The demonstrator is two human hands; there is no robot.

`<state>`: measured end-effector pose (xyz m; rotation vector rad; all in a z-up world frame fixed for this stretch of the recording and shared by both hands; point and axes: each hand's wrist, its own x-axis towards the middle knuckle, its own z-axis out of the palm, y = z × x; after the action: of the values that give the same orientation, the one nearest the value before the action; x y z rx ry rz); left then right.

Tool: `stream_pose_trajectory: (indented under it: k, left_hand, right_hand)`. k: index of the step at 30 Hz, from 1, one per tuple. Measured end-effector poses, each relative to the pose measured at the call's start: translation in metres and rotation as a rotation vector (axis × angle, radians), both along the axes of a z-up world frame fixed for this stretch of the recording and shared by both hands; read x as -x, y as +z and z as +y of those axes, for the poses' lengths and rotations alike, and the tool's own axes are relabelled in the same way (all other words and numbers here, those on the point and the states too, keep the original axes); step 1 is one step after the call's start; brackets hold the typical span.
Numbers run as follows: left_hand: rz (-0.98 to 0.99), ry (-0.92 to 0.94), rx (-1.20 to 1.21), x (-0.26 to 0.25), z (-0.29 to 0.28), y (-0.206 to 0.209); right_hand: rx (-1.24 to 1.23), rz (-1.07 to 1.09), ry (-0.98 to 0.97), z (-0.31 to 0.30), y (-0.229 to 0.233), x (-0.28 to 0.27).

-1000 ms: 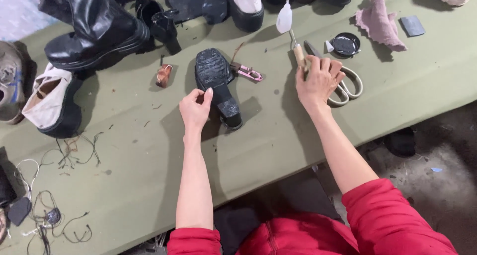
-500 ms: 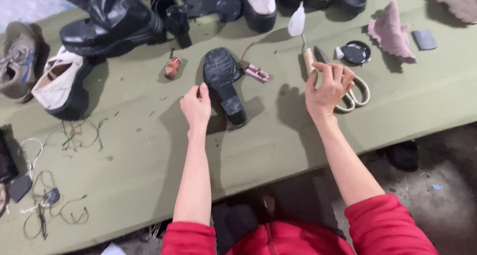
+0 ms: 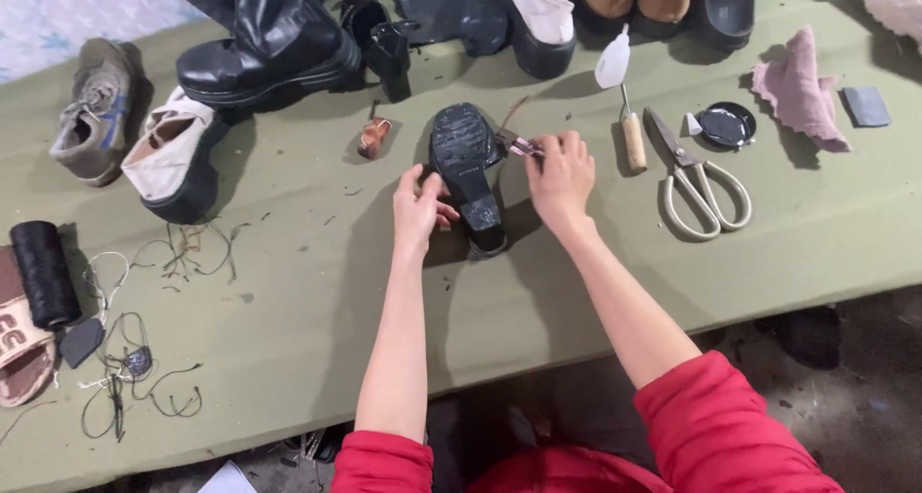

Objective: The person scrapes the sole of a black shoe with a small knife to remove debris. They then wipe the sole with a cloth and place the shoe on the table.

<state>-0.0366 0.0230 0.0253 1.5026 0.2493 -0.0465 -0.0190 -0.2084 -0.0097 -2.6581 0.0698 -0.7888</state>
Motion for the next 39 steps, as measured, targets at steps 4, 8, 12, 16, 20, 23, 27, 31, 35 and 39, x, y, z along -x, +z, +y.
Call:
stream_pose_trajectory:
  k: [4, 8, 12, 16, 20, 23, 27, 31, 35, 39]
  left_hand:
    - [-0.062, -0.034, -0.044, -0.003, 0.003, -0.008]
    - [-0.073, -0.067, 0.014, -0.010, 0.008, -0.027]
    - [-0.092, -0.097, 0.044, -0.011, 0.010, -0.027]
    - [-0.142, -0.157, 0.083, -0.015, 0.011, -0.030]
    - [-0.153, -0.242, 0.107, -0.019, 0.016, -0.043]
    - [-0.131, -0.298, 0.132, -0.021, 0.019, -0.050]
    - [-0.118, -0.306, 0.184, -0.021, 0.021, -0.052]
    - [-0.207, -0.292, 0.246, -0.017, 0.013, -0.028]
    - [-0.189, -0.298, 0.438, -0.008, 0.011, -0.010]
    - [-0.212, -0.283, 0.441, -0.011, 0.011, -0.011]
  right_hand:
    - [-0.188, -0.019, -0.040, -0.010, 0.004, 0.000]
    - [-0.323, -0.036, -0.088, -0.008, 0.025, 0.010]
    - [-0.312, -0.006, -0.087, -0.006, 0.031, 0.011]
    - [-0.197, -0.046, 0.011, -0.004, 0.022, 0.011]
    - [-0.136, -0.012, 0.219, 0.012, 0.012, 0.022]
    - [-0.123, 0.138, 0.259, 0.018, 0.005, 0.019]
    - [-0.169, 0.275, 0.270, 0.017, -0.001, 0.019]
    - [-0.489, 0.287, 0.399, 0.023, 0.020, 0.024]
    - [-0.998, 0.287, 0.608, 0.032, 0.039, 0.029]
    - [-1.117, 0.333, 0.623, 0.028, 0.038, 0.028]
